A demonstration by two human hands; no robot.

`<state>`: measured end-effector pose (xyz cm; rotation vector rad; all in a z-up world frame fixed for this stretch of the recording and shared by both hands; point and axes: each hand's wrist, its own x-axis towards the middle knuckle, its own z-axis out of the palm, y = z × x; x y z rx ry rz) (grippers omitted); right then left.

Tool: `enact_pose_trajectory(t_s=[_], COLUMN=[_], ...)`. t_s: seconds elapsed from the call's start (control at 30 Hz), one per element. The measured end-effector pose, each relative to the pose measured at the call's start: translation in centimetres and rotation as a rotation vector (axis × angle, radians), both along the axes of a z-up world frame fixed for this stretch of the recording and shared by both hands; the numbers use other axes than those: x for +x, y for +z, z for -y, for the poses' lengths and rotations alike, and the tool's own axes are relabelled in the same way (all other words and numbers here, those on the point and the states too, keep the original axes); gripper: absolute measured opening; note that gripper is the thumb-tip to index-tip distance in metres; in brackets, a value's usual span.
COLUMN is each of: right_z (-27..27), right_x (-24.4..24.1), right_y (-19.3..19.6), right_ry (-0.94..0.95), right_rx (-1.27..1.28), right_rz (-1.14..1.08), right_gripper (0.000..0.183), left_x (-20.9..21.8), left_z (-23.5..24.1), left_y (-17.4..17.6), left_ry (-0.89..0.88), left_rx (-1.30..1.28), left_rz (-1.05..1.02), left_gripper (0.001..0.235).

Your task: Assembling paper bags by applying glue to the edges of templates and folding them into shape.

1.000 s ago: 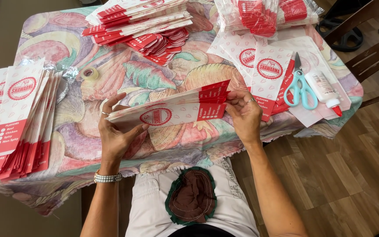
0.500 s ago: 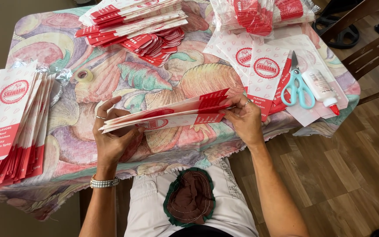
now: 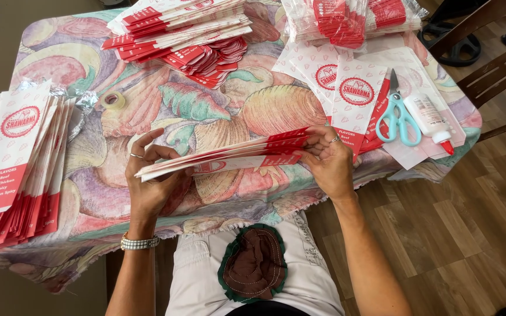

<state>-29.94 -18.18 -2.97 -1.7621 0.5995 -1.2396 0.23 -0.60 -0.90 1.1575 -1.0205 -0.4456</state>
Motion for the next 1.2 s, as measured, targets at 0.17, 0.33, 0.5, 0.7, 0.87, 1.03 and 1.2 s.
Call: enact_pose_trajectory(t_s=[0.17, 0.33, 0.5, 0.7, 0.87, 1.03, 1.2], right_z=[0.0, -0.8, 0.1, 0.2, 0.0, 0.5, 0.0], right_x=[-0.7, -1.0, -1.3, -1.2, -0.8, -1.1, -0.8], right_y=[-0.1, 2.7, 2.3, 1.1, 2.3, 1.5, 2.4], right_ry=[0.111, 0.162, -0.114, -0.098, -0.089, -0.129, -0.132], right_rx=[0.106, 0.135, -0.21, -0.083, -0.127, -0.199, -0.173], right_rz=[0.039, 0.055, -0.075, -0.042, -0.078, -0.131, -0.144], right_gripper=[0.053, 0.046, 0.011, 0.01, 0.009, 0.007, 0.006], left_x=[-0.1, 0.6, 0.1, 0.5, 0.2, 0.2, -0.2], left_z=[0.0, -0.1, -0.1, 0.0, 0.0, 0.0, -0.1], left_y=[0.2, 0.1, 0.3, -0.3, -0.1, 0.0, 0.4], left_ry=[0.011, 0.03, 0.022, 0.041, 0.043, 0.037, 0.017], left_rx=[0.015, 0.027, 0.013, 0.048, 0.06, 0.058, 0.048], left_rz=[0.005, 0.034, 0.003, 0.055, 0.036, 0.014, -0.006], left_gripper=[0.085, 0.085, 0.085, 0.086, 0.087, 0.088, 0.087])
